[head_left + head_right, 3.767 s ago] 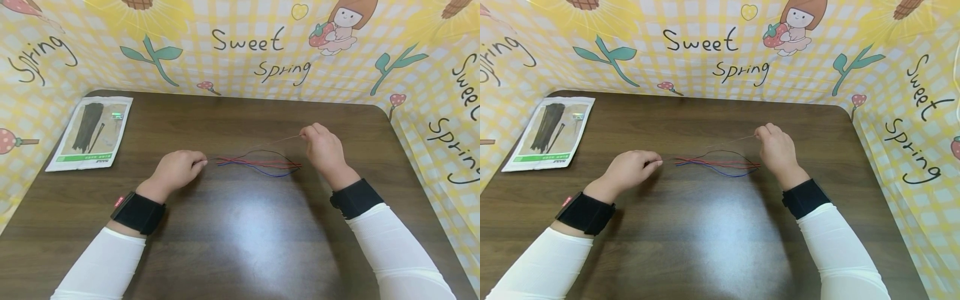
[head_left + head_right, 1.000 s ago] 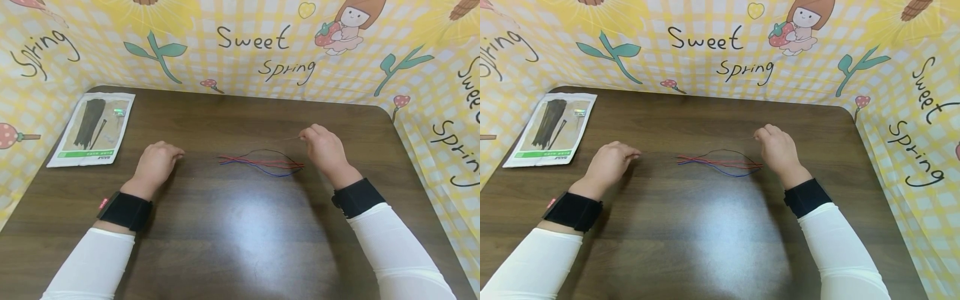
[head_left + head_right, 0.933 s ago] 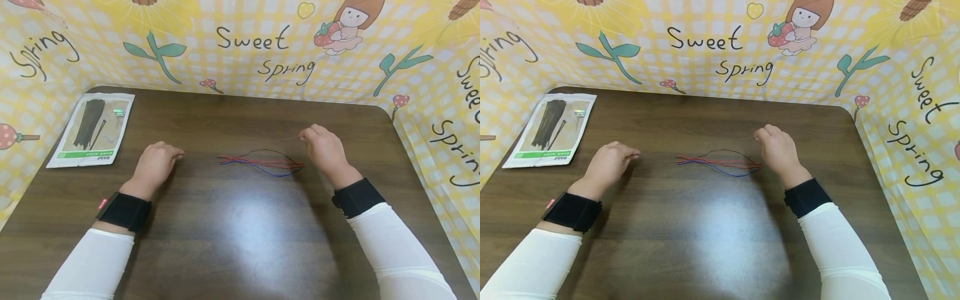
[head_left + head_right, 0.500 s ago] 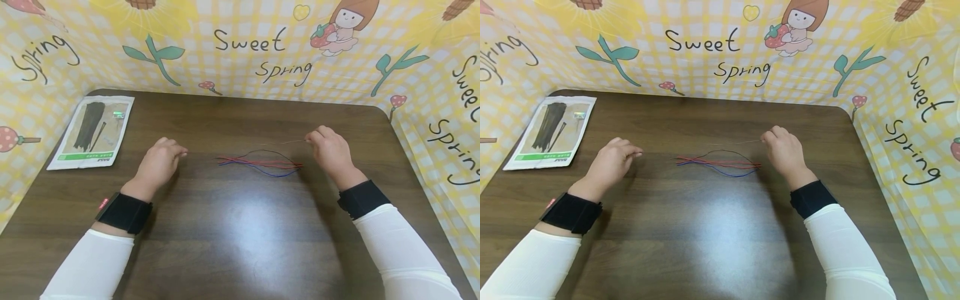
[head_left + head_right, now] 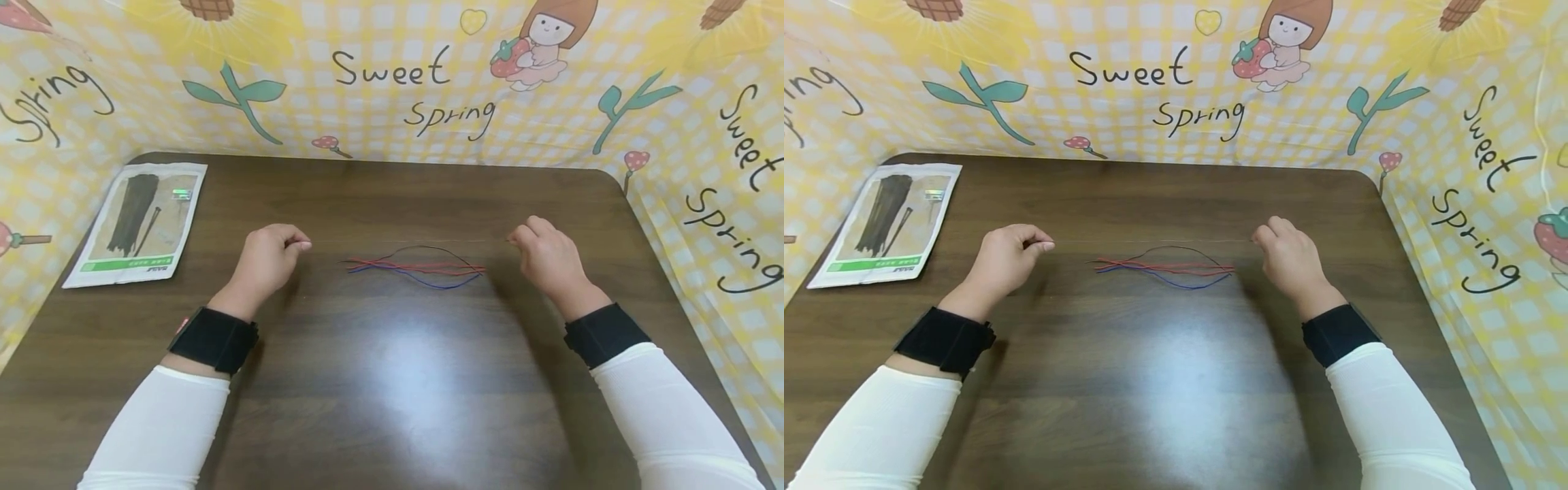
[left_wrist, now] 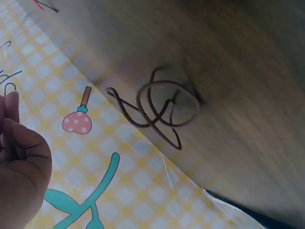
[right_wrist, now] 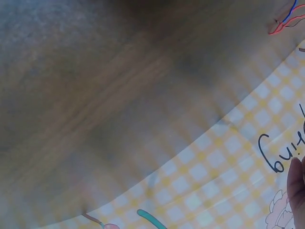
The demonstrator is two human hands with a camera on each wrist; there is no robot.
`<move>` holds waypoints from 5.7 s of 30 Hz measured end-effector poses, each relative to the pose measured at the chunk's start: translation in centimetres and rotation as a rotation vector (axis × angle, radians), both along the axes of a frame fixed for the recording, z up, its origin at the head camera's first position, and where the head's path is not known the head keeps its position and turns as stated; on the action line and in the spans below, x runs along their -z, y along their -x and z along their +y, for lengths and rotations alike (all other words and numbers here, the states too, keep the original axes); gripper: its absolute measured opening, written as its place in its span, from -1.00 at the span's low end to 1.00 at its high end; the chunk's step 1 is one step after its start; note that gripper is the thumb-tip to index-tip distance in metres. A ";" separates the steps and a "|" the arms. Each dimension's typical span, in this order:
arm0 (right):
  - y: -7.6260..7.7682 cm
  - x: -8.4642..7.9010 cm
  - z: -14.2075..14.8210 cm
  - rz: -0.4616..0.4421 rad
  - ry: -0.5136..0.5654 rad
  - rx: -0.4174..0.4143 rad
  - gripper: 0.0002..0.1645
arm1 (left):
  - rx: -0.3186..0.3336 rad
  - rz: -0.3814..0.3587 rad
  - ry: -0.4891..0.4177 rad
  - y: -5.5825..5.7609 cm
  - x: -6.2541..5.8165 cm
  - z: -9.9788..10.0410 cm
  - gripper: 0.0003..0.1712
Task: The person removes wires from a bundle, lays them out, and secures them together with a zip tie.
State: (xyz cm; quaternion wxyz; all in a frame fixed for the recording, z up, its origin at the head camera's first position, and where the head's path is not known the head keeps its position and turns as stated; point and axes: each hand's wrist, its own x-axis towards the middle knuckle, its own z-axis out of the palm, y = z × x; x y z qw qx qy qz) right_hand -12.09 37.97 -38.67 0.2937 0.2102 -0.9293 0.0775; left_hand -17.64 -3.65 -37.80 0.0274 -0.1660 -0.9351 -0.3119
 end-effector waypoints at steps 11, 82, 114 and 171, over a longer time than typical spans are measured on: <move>-0.4 1.1 0.8 -0.116 -0.025 0.014 -0.87 | 0.124 -0.038 0.213 0.7 0.6 1.1 -0.90; -4.6 -0.8 -4.0 -0.180 0.030 0.065 -0.46 | 0.007 -0.295 0.353 0.6 2.1 -6.1 0.09; -4.2 -0.2 -6.6 -0.500 0.020 0.073 -0.20 | 0.070 -0.138 0.134 -1.4 1.2 -3.3 -0.59; 0.0 -0.7 -11.4 -0.027 0.069 -0.138 -0.92 | 0.421 0.006 0.069 -3.8 0.9 8.2 -0.80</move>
